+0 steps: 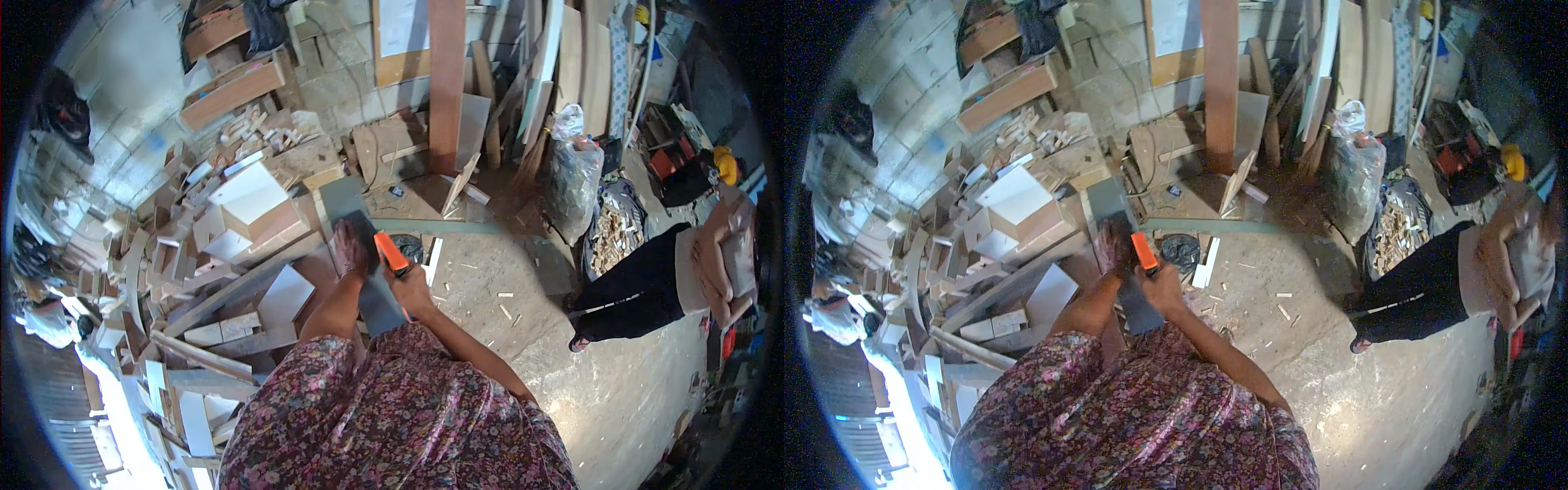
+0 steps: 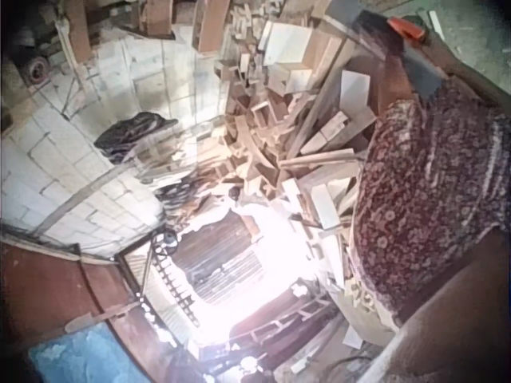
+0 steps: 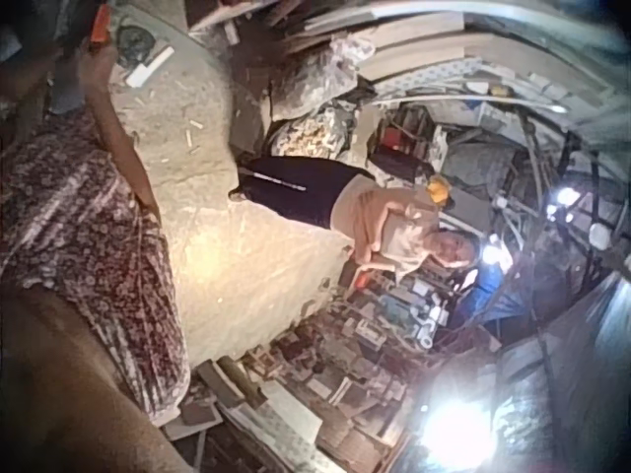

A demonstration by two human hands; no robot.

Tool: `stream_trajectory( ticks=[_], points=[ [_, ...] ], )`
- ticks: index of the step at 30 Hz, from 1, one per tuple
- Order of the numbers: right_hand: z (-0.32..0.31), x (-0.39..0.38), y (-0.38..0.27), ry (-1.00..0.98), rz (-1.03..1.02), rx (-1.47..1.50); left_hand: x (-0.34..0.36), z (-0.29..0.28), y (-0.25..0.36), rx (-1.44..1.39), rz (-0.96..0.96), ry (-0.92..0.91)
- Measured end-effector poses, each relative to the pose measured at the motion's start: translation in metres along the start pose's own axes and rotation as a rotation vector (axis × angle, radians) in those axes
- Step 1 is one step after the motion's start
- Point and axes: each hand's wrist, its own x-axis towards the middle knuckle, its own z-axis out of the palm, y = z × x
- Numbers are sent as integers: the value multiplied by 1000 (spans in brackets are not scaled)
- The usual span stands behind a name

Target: Sawing a piece of material using a hand saw in a workshop environment.

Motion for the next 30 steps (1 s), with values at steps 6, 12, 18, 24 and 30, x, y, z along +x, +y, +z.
stream_trajectory(
  ticks=[6,12,18,24,30],
  points=[
    [-9,-7,-14,-91,177,134,17,64,-9,-273,-93,390],
    [-28,-38,-53,-176,207,138,19,78,-20,-253,-157,352],
    [-14,-32,-21,-122,186,158,17,66,-10,-285,-143,403],
    [22,14,-18,-93,153,-14,18,67,-10,-328,-112,430],
    [-3,-17,-25,-74,109,57,20,78,-14,-327,-159,405]
  ],
)
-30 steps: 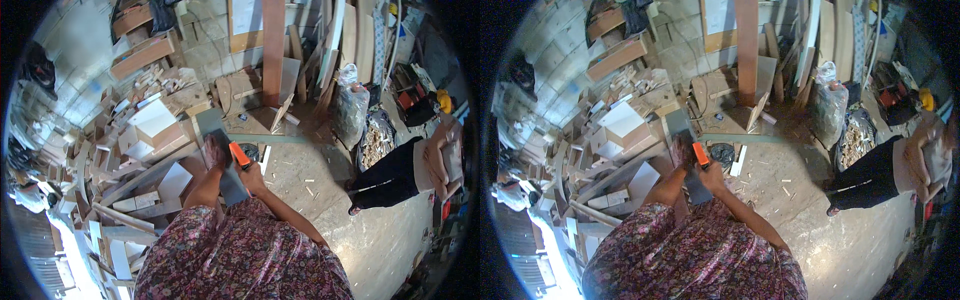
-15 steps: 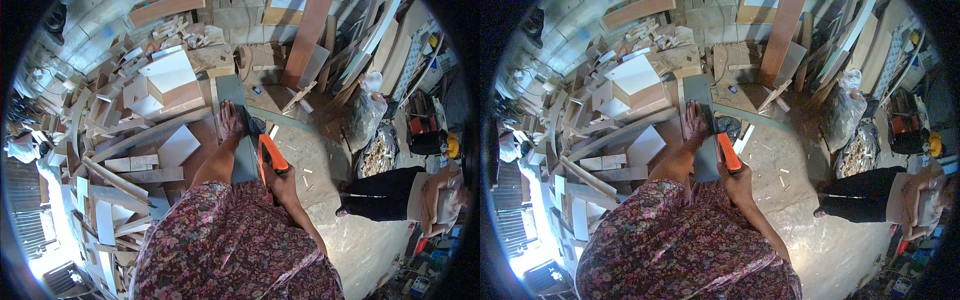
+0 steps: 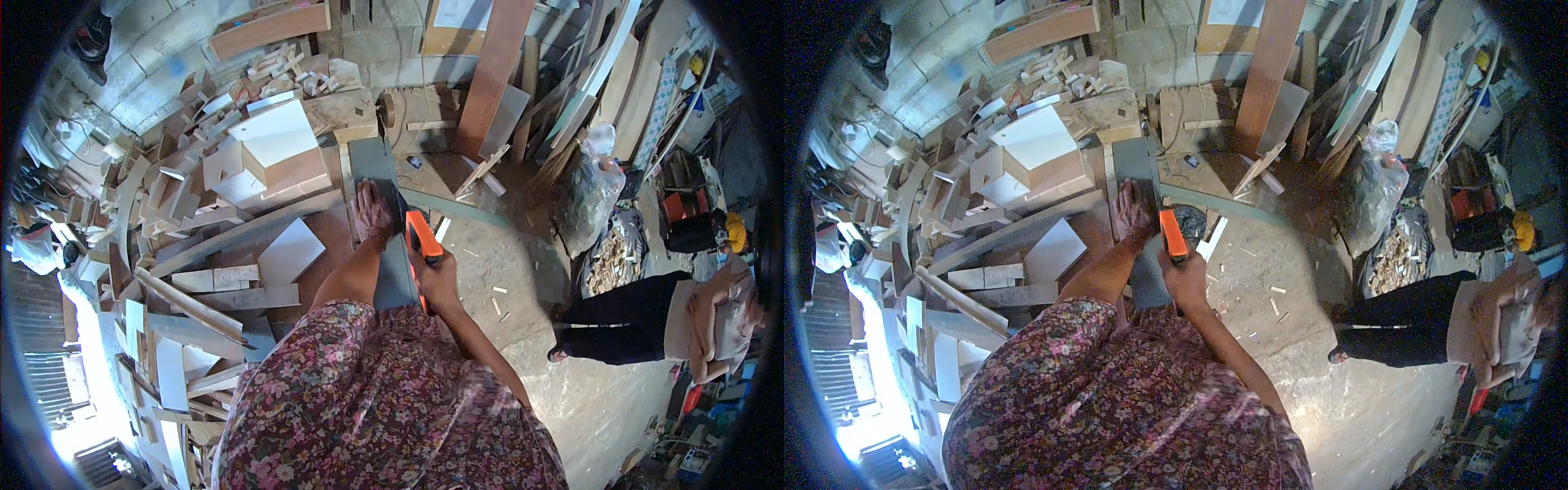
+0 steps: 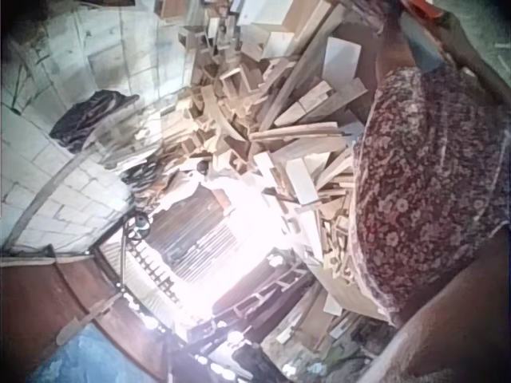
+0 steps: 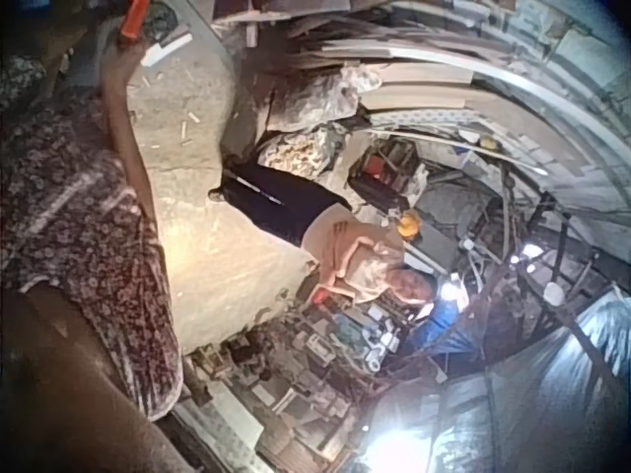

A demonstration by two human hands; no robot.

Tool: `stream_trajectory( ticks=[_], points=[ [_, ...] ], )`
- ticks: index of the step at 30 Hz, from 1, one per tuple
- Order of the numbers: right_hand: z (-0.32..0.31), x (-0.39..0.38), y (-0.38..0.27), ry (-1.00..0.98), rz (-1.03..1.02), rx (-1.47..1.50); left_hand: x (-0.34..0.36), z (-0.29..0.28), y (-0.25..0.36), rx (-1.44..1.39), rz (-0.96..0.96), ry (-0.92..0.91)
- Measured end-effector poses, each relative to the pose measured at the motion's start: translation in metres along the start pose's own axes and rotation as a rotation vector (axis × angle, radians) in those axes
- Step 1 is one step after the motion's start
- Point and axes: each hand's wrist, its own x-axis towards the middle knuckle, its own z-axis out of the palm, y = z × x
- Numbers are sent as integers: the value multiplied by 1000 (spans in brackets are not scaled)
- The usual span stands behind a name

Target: Sawing a piece of material using a hand saw in a workshop environment.

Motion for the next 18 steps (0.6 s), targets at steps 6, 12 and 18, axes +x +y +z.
stream_trajectory(
  ticks=[6,12,18],
  points=[
    [-26,-43,-23,-72,154,128,6,-13,10,98,-28,-82],
    [-8,-29,4,-49,153,164,4,-17,6,21,-15,-70],
    [17,33,32,13,68,210,-1,-16,17,58,-8,-121]
  ],
)
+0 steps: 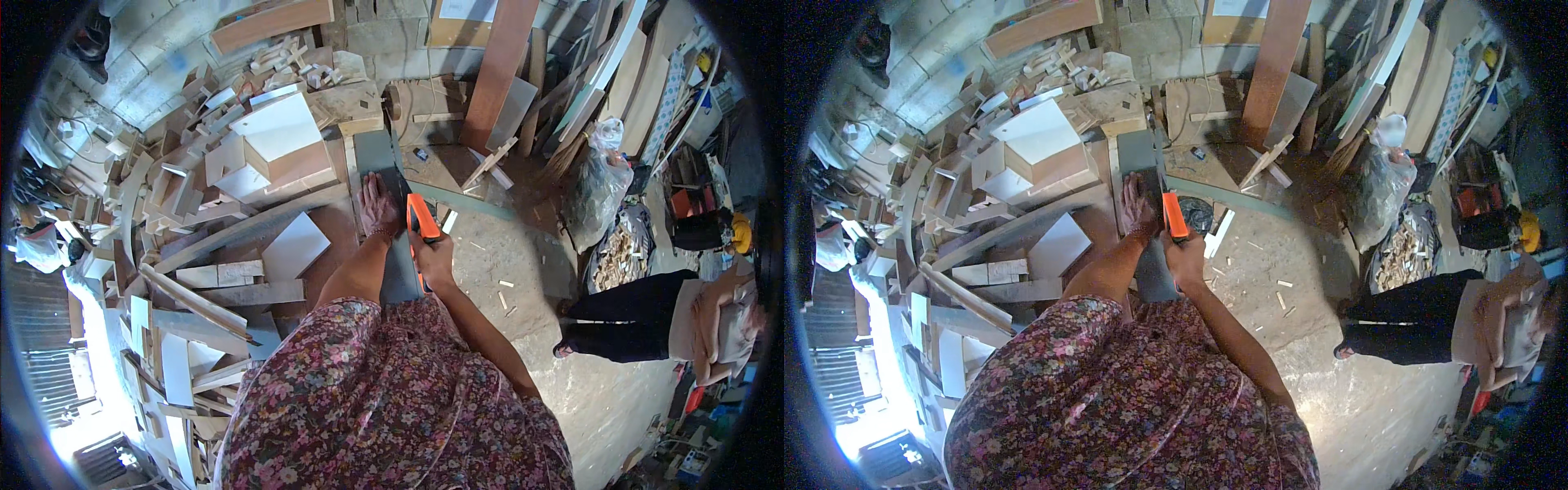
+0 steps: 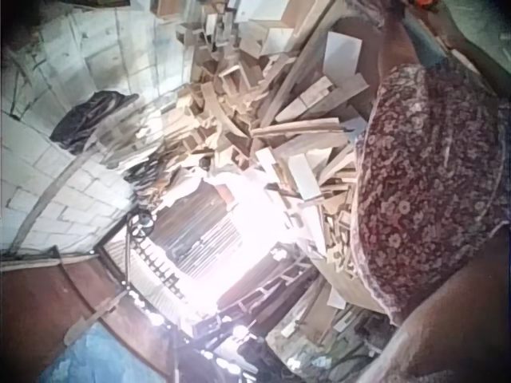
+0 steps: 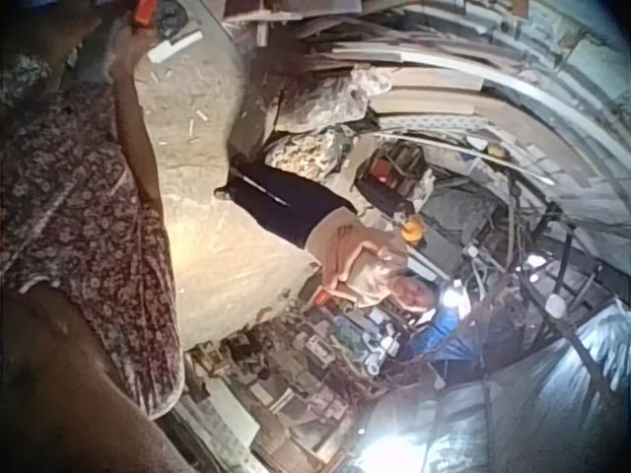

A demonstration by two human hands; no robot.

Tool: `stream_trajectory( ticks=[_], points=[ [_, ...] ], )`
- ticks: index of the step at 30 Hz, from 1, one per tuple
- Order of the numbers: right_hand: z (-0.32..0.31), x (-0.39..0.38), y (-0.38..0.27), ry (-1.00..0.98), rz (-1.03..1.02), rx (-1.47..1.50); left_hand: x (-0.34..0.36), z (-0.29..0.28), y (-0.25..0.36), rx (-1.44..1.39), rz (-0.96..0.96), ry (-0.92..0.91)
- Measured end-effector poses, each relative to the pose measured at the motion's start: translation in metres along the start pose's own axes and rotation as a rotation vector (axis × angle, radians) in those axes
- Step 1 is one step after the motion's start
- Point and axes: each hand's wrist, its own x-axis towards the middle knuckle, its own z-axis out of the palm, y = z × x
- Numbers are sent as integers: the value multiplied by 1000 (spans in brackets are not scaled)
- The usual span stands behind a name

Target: Sawing a piece of material using a hand saw in a workshop environment.

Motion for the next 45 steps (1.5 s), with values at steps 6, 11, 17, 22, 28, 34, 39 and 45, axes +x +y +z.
stream_trajectory(
  ticks=[6,11,17,22,28,34,39,45],
  points=[
    [-13,-40,-29,-55,31,-105,3,6,-13,42,-26,-16],
    [-29,-69,-47,-100,199,-7,6,2,-11,29,-56,-12],
    [1,-12,-3,15,-134,-12,9,1,-5,-10,-22,29],
    [7,-12,-16,-49,-3,-97,4,0,-6,14,-37,3],
    [2,-21,-4,10,20,94,3,5,-7,-156,4,-40],
    [9,-1,-25,-32,81,47,9,-16,7,-36,-61,-30],
    [0,17,-24,-61,90,-236,8,-9,1,31,-67,27],
    [0,9,-29,-35,-93,-232,20,-21,8,154,-22,23]
  ],
)
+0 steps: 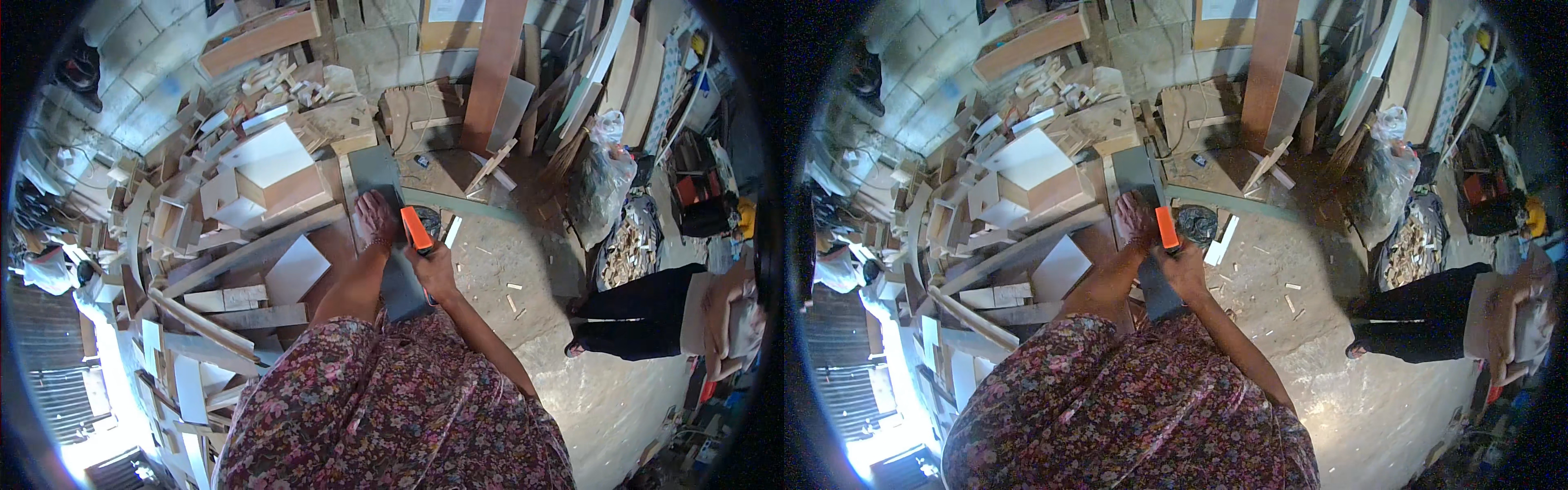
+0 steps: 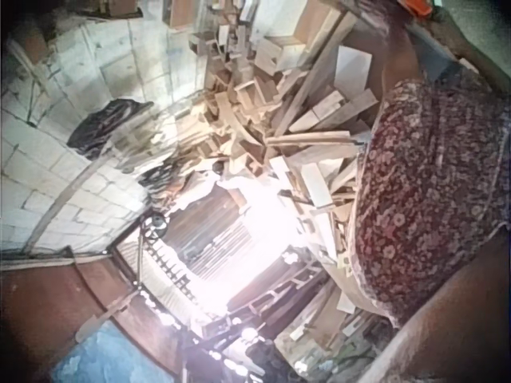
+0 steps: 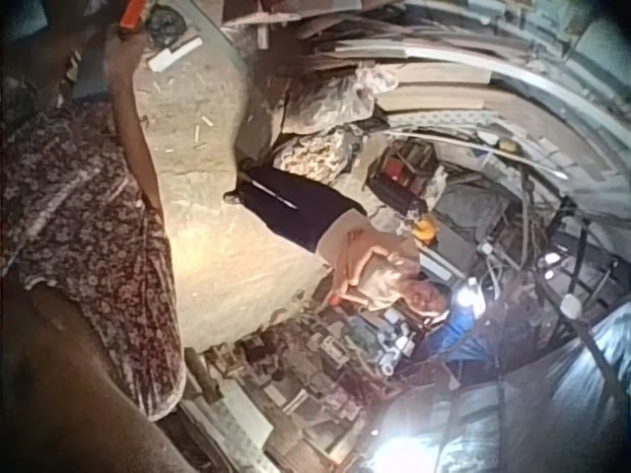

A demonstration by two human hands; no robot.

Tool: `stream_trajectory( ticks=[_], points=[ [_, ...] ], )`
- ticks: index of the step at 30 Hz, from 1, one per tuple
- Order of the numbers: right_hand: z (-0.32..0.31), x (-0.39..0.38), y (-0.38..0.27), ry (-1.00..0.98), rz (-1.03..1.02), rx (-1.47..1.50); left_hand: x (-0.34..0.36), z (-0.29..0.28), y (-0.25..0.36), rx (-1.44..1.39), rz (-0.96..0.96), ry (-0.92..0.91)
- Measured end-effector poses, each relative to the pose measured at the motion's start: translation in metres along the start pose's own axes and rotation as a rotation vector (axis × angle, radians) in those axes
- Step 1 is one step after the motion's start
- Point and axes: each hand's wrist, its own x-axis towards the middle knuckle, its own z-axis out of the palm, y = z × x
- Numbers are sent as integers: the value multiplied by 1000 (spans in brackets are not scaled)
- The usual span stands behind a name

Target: Sawing a piece of material using a hand saw in a workshop environment.

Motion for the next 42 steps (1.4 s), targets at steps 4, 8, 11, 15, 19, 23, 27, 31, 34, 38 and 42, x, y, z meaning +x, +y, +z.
stream_trajectory(
  ticks=[4,8,11,15,19,23,27,31,34,38,42],
  points=[
    [2,7,8,11,25,114,25,5,-9,-59,-43,-297],
    [-9,-1,-1,-101,189,28,27,42,-21,-276,261,275],
    [-14,-16,-17,-62,246,102,34,49,-14,-261,227,225],
    [-40,-60,-40,-118,191,8,37,63,-25,-259,133,223],
    [-43,-80,-38,-112,266,119,35,78,-33,-286,137,315],
    [-25,-58,2,-50,229,175,35,58,-27,-285,154,258],
    [-4,6,24,7,157,122,31,65,-18,-198,294,388],
    [0,-6,14,-46,186,142,30,53,-22,-191,175,237],
    [-12,-28,3,-2,133,115,25,58,-22,-238,168,278],
    [-42,-65,-26,-59,227,115,35,71,-30,-168,140,276],
    [-39,-81,-22,-28,208,165,39,74,-27,-203,146,313]
  ],
)
